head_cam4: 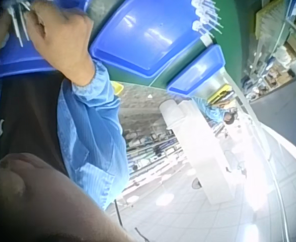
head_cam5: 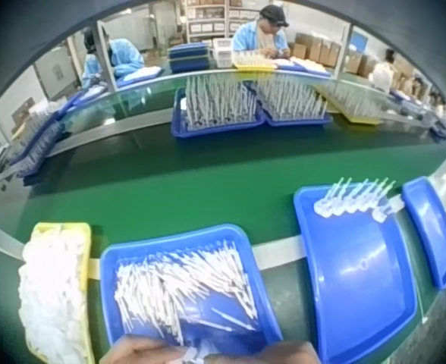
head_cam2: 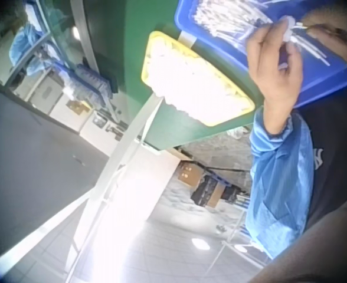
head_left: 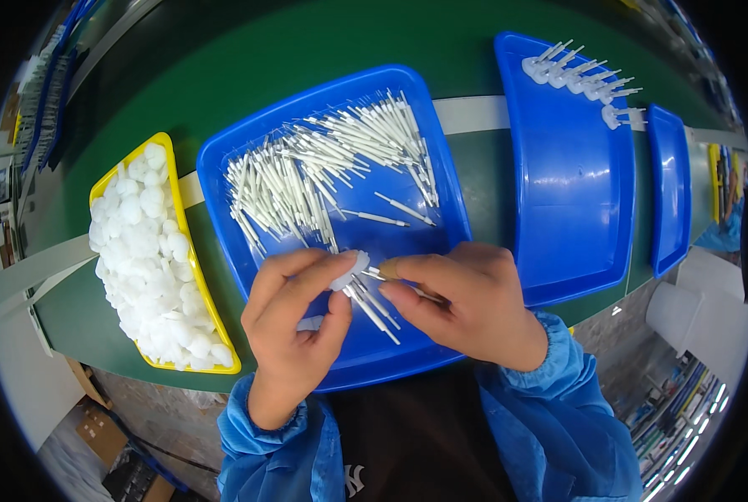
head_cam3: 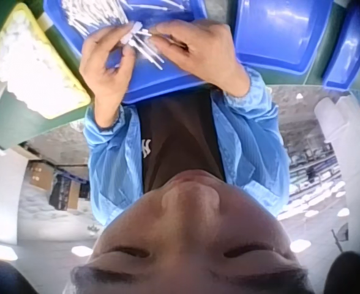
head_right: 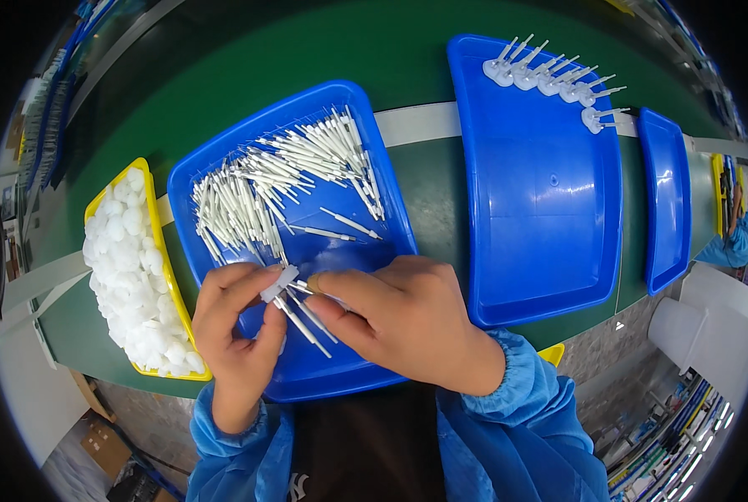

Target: The person repeatedly picks a white plastic base and a metal stick, inserts the stick into the base, and places the assembled unit into a blue tray. The process is continuous and repetitive, with the person handling the components one at a time.

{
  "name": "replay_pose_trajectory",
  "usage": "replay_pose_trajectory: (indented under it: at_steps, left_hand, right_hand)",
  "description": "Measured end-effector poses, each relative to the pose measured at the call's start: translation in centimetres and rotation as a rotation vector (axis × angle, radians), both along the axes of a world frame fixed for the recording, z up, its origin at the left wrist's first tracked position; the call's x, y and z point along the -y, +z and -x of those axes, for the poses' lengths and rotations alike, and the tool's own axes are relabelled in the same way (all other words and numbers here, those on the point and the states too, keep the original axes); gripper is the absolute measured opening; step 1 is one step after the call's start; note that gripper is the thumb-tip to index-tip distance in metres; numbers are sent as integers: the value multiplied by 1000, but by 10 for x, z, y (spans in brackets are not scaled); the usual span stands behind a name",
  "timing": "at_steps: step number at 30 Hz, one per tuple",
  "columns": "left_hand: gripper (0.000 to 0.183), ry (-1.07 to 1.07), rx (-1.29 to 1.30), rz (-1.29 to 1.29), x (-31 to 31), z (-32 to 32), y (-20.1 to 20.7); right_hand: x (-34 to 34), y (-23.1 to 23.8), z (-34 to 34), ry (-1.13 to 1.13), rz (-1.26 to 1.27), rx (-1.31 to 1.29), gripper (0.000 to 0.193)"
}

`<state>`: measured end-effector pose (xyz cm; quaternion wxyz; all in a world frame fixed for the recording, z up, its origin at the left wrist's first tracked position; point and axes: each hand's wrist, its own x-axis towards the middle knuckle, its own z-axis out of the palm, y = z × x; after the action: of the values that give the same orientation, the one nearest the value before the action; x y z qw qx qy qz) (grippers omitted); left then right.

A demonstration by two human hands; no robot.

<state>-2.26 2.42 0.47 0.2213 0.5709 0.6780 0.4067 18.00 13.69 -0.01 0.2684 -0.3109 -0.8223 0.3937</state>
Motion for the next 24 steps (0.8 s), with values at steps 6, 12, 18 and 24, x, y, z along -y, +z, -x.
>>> replay_pose_trajectory:
  at_steps: [6,12,18,24]
  left_hand:
    - [42,32,322,4,0,-11,-11]
    - [45,13,233,41,0,-11,-8]
    - [50,-55,-85,-44,-1,-7,-6]
    - [54,23,17,40,5,-12,-8]
  right_hand:
    - [5,-10,0,10,159,-25,14]
    - [11,-10,1,-31,355,-20,12]
    - [8,-7,3,-25,-171,90,14]
    - [9,-12,4,-6,-214,63,13]
